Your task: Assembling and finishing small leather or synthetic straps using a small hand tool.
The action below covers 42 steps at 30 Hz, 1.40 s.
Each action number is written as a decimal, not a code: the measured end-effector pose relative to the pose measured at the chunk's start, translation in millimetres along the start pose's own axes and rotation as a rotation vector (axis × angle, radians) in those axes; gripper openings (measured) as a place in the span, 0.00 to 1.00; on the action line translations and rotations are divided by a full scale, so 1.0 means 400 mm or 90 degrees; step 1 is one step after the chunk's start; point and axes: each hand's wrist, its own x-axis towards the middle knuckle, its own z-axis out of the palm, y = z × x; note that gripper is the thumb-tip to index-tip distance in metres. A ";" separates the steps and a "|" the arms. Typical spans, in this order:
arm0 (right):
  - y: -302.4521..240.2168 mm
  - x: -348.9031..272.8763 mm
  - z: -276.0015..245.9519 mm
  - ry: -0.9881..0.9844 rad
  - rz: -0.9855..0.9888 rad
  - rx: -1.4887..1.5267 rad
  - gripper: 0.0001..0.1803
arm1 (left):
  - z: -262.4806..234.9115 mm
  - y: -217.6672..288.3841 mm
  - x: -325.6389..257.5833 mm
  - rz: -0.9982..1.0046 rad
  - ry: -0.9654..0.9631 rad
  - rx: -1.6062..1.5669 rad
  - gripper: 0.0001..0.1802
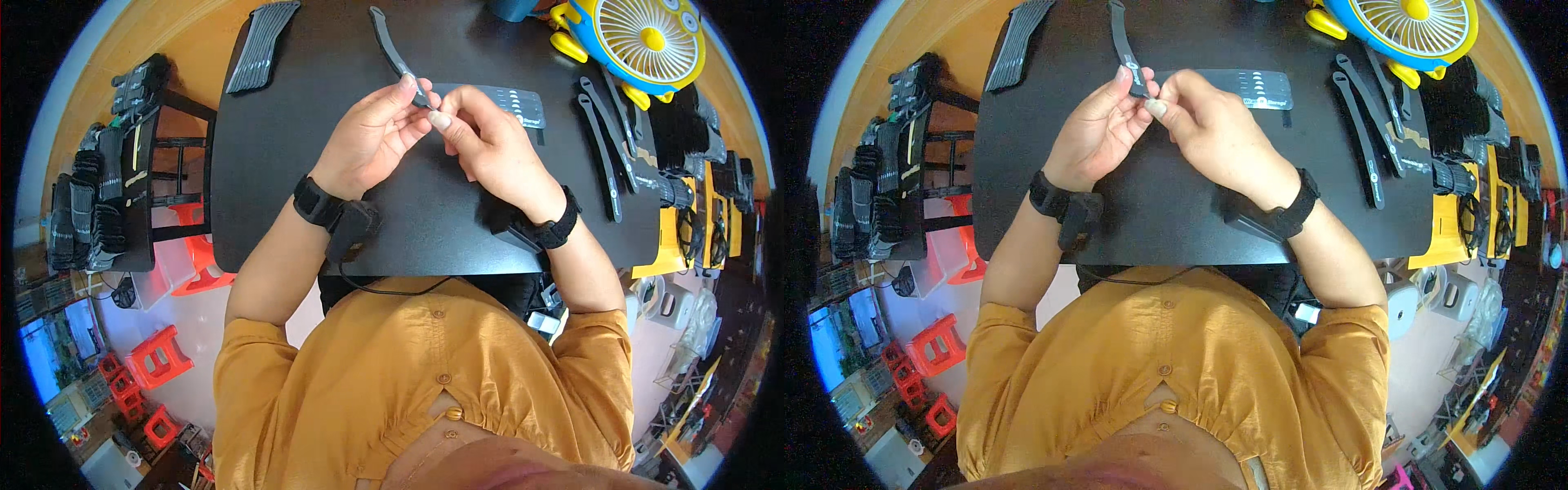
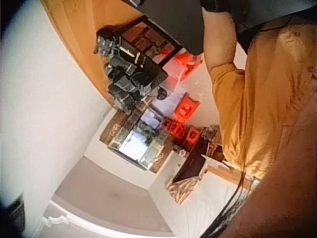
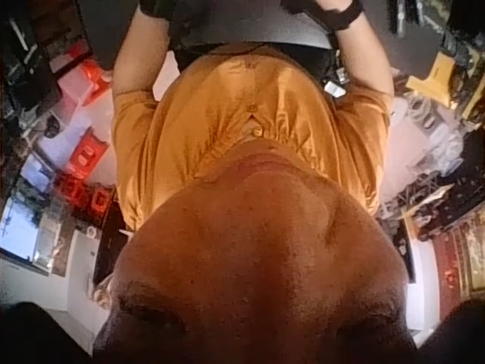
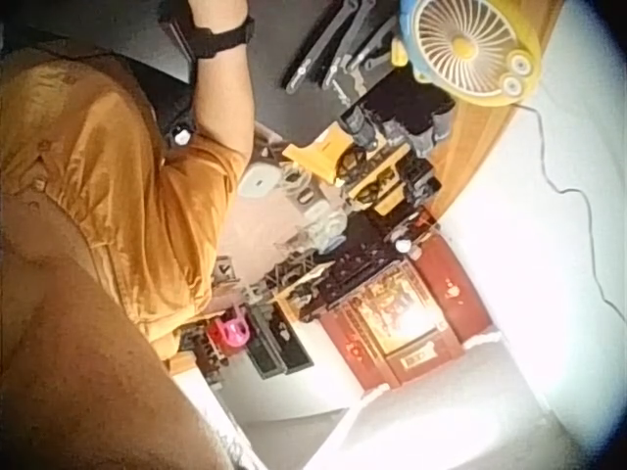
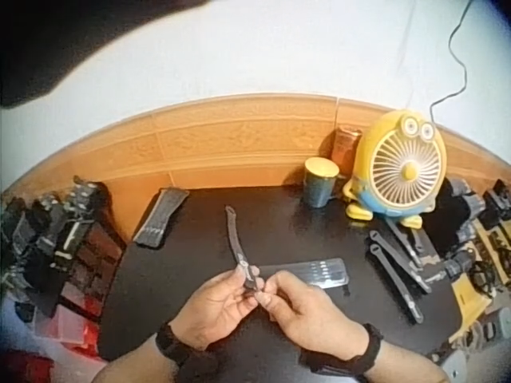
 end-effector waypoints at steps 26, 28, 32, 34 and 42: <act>0.009 0.009 0.025 0.128 -0.114 0.124 0.12 | 0.063 -0.001 -0.023 0.293 0.091 0.720 0.17; 0.013 0.009 0.024 0.125 -0.130 0.122 0.13 | 0.064 0.000 -0.025 0.287 0.080 0.714 0.17; 0.010 0.006 0.027 0.114 -0.089 0.154 0.13 | 0.048 0.004 -0.019 0.292 0.084 0.787 0.17; 0.011 0.006 0.029 0.115 -0.088 0.180 0.13 | 0.044 0.003 -0.016 0.321 0.084 0.833 0.16; 0.009 0.005 0.023 0.102 -0.059 0.177 0.13 | 0.041 0.002 -0.018 0.369 0.077 0.873 0.15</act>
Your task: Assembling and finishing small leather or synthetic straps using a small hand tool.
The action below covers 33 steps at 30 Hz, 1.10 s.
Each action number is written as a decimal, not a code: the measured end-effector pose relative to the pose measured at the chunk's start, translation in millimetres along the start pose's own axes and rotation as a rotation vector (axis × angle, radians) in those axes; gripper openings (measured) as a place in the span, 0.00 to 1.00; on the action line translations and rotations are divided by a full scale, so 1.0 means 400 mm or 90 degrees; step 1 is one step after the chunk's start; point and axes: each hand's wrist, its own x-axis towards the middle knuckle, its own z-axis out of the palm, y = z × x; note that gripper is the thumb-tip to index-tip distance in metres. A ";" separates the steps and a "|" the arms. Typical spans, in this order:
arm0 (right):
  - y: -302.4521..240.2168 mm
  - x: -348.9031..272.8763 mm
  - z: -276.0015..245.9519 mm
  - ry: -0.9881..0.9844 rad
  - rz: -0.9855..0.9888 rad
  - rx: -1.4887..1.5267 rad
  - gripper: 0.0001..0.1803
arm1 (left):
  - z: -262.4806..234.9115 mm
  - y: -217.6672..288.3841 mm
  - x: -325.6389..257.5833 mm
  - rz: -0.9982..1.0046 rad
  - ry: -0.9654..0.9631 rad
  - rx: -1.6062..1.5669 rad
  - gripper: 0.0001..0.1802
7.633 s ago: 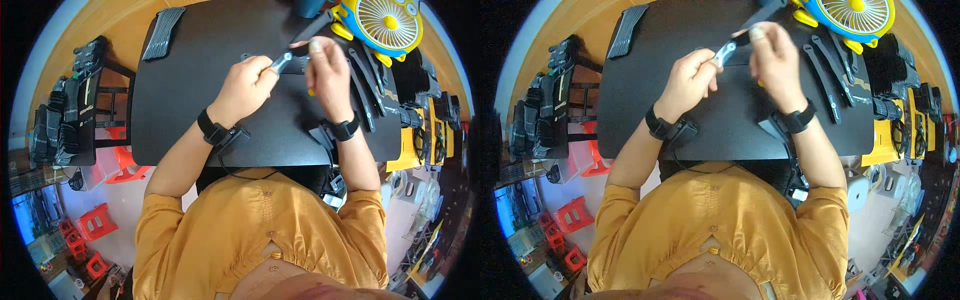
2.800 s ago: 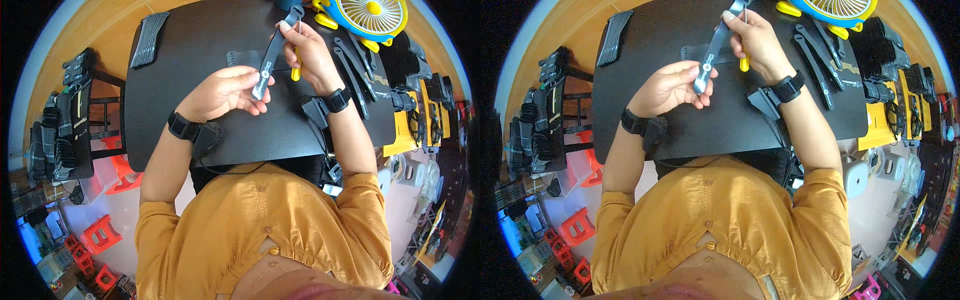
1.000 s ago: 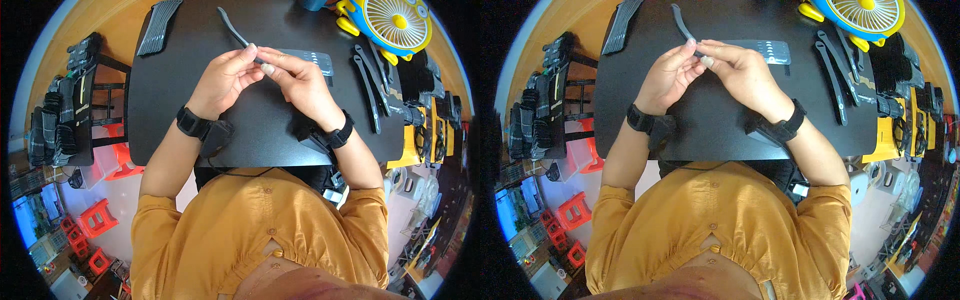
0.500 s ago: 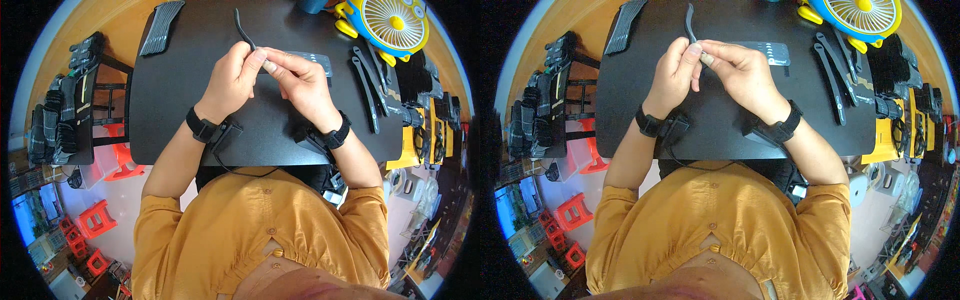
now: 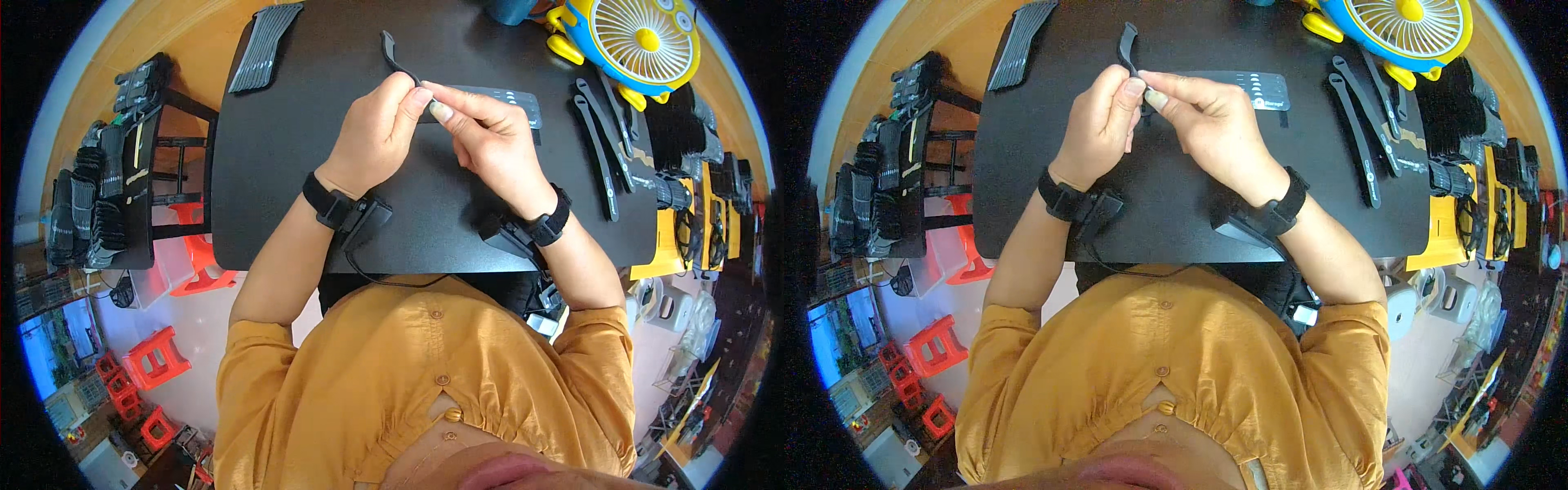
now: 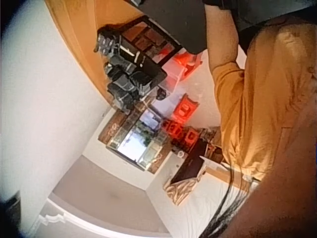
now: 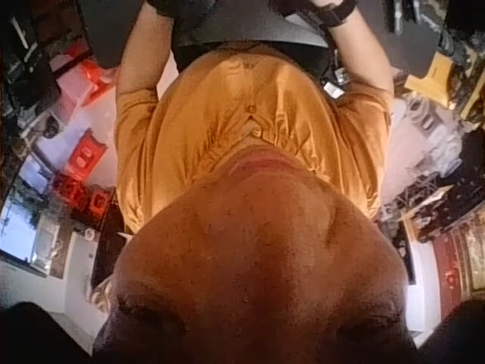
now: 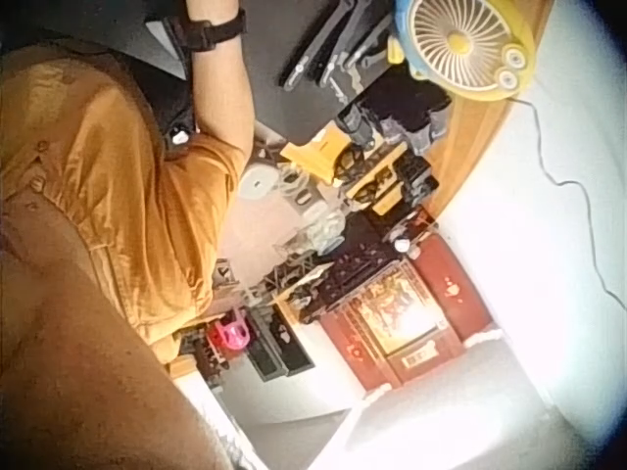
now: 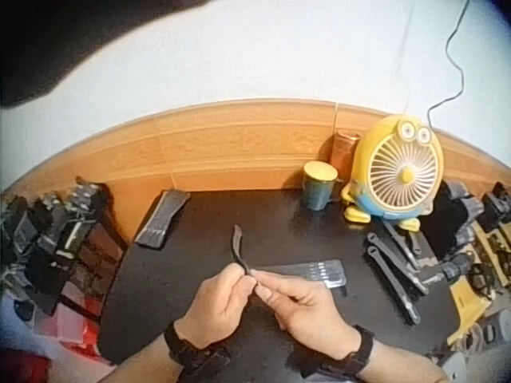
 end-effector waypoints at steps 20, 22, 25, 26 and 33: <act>0.008 0.002 0.015 0.023 0.016 0.015 0.14 | -0.022 0.013 0.019 -0.091 0.089 -0.069 0.13; 0.003 0.004 0.013 0.002 0.036 0.045 0.14 | -0.025 0.007 0.012 -0.185 0.009 -0.197 0.13; -0.004 0.000 0.008 -0.018 0.040 0.053 0.15 | -0.011 -0.010 0.012 -0.090 0.043 -0.191 0.13; -0.006 0.000 0.005 -0.017 0.041 0.053 0.15 | -0.009 -0.005 0.012 -0.102 0.023 -0.202 0.13; -0.020 0.003 -0.007 -0.090 0.133 0.193 0.16 | 0.003 0.008 0.004 -0.185 -0.010 -0.390 0.14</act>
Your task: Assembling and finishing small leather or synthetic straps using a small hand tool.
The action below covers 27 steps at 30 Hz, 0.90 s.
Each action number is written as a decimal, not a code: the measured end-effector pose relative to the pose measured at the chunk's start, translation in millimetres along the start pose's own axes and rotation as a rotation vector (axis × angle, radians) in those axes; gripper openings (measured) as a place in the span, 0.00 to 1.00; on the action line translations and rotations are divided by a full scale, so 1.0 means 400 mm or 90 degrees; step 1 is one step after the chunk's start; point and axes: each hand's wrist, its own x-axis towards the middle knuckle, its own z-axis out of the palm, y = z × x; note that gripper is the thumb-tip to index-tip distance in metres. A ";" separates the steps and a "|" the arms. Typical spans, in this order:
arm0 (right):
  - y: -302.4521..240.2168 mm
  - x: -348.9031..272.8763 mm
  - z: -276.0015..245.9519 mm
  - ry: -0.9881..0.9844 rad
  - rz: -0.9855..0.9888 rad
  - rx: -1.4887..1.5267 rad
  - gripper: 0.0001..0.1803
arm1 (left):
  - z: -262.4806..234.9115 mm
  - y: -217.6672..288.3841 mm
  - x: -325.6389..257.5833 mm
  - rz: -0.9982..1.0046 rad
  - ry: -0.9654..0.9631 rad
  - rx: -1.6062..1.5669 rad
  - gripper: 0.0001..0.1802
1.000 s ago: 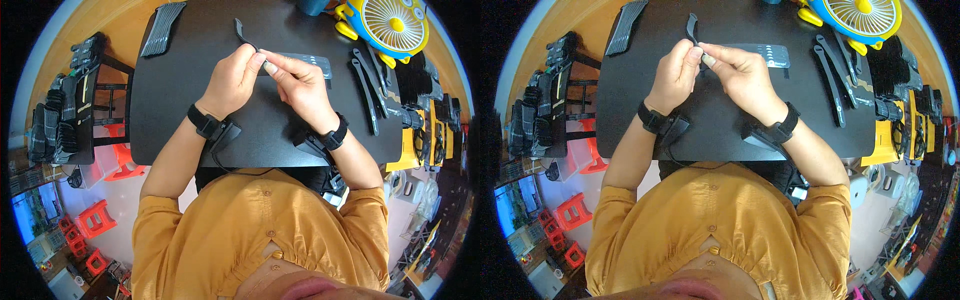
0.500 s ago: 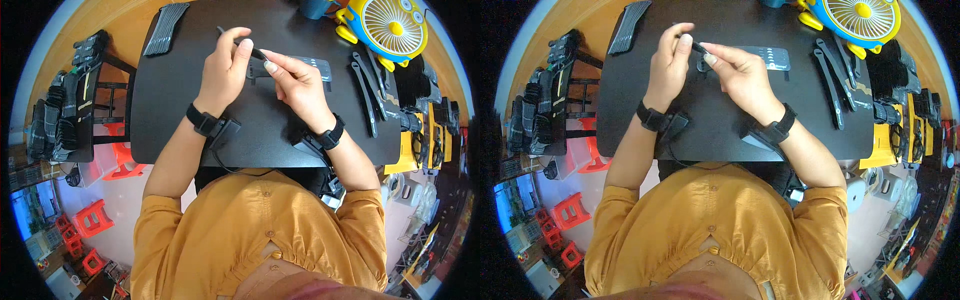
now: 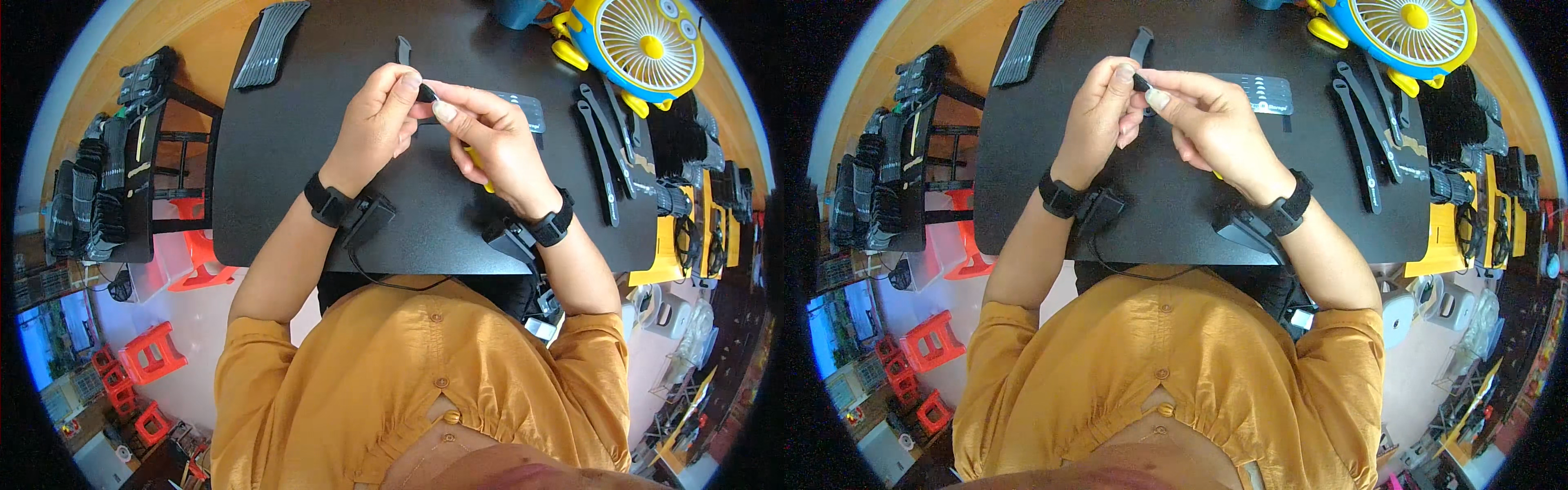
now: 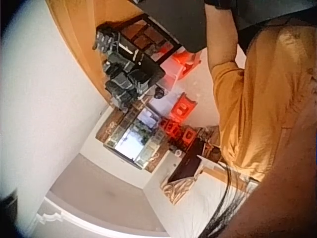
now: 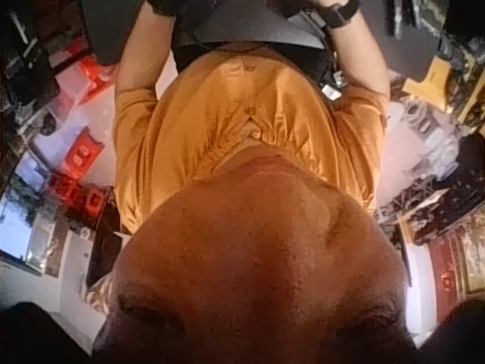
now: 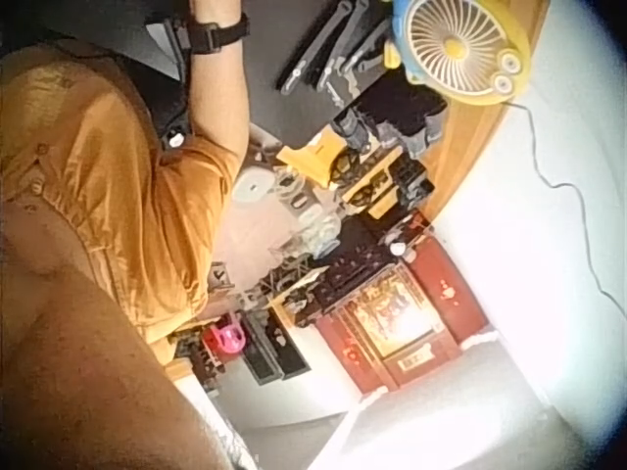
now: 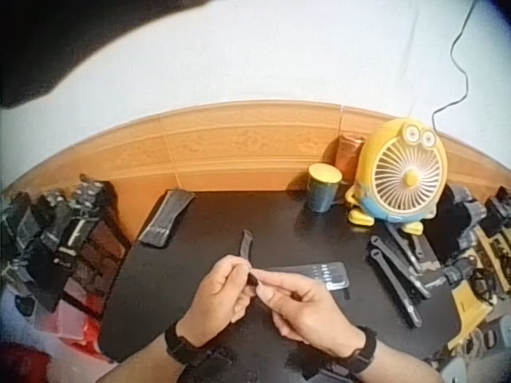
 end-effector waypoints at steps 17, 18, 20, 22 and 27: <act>0.024 0.009 0.015 0.125 -0.226 -0.187 0.13 | 0.015 -0.010 0.012 0.165 0.092 0.323 0.18; 0.022 0.009 0.017 0.121 -0.198 -0.164 0.13 | 0.012 -0.015 0.011 0.180 0.079 0.310 0.17; 0.024 0.011 0.021 0.116 -0.170 -0.141 0.13 | 0.011 -0.017 0.005 0.168 0.077 0.275 0.16; 0.028 0.013 0.020 0.108 -0.146 -0.089 0.13 | 0.015 -0.018 0.003 0.158 0.072 0.238 0.16; 0.030 0.010 0.019 0.102 -0.078 -0.033 0.13 | 0.019 -0.019 0.005 0.156 0.081 0.257 0.13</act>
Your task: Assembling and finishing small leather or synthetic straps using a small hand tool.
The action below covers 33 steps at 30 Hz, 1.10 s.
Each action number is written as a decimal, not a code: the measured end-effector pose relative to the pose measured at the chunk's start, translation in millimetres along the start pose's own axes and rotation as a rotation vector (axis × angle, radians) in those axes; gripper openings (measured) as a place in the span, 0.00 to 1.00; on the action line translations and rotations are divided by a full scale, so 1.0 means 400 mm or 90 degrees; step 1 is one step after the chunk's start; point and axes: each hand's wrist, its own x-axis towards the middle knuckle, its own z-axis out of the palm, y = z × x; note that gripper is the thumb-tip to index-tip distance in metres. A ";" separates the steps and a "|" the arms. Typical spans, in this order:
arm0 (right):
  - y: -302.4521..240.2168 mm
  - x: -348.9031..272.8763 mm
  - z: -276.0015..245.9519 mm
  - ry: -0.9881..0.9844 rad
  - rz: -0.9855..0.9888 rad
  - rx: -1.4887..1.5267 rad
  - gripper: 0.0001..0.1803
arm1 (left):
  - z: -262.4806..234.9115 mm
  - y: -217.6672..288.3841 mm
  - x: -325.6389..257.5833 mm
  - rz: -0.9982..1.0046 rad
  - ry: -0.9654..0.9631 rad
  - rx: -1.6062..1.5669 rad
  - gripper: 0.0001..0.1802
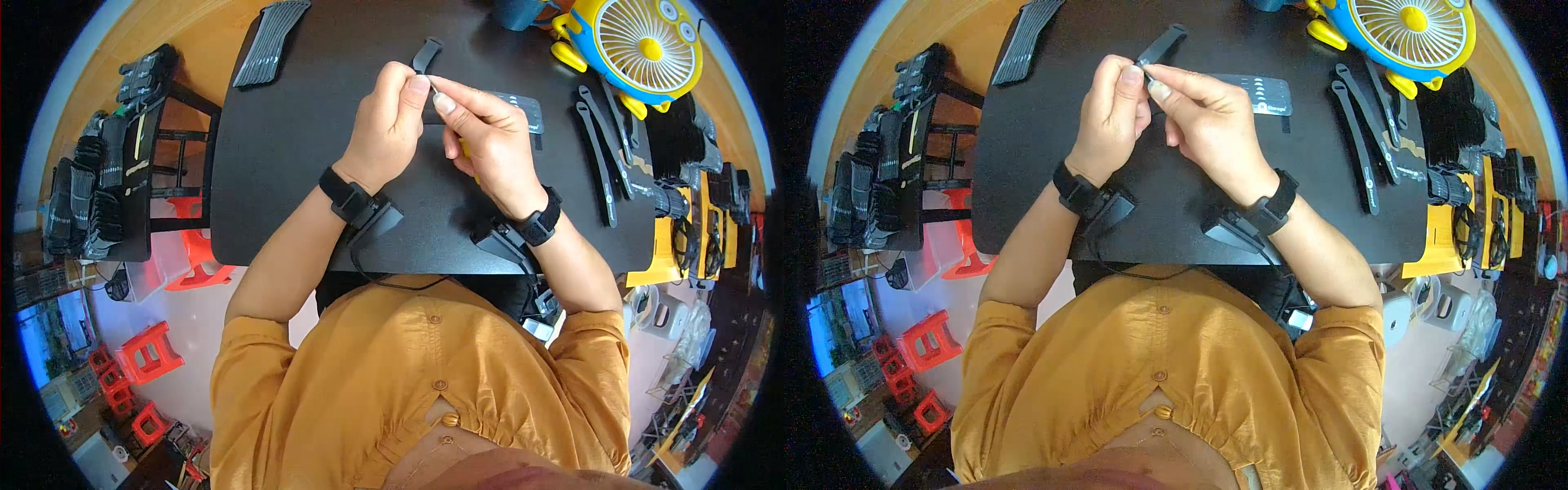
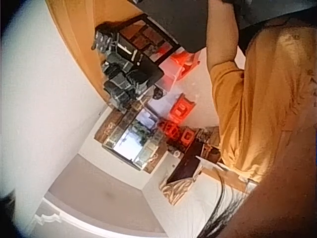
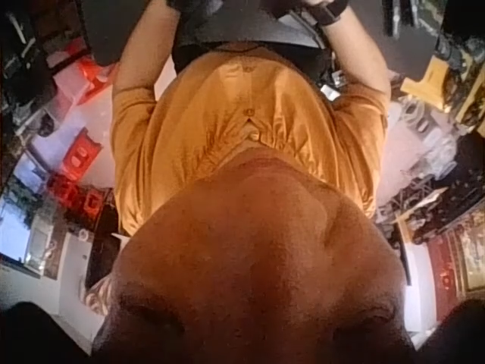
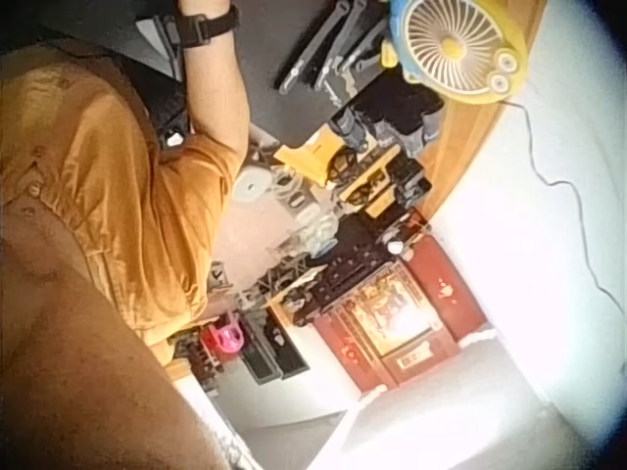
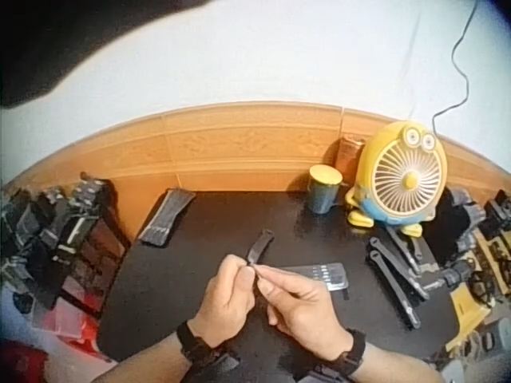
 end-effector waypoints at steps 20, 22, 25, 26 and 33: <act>-0.017 0.014 -0.013 0.045 0.028 0.093 0.10 | 0.016 0.001 -0.009 0.083 -0.045 -0.096 0.10; -0.015 0.016 -0.021 0.099 0.031 0.077 0.09 | 0.012 0.009 -0.017 0.077 -0.094 -0.095 0.10; -0.029 0.034 -0.043 0.127 -0.028 0.103 0.09 | 0.013 0.018 -0.027 0.074 -0.072 -0.056 0.09; -0.030 0.035 -0.053 0.103 -0.037 0.127 0.09 | 0.014 0.017 -0.027 0.064 -0.065 -0.053 0.09; -0.007 0.002 -0.008 0.029 -0.150 -0.236 0.10 | 0.008 0.040 -0.009 -0.168 -0.163 -0.111 0.06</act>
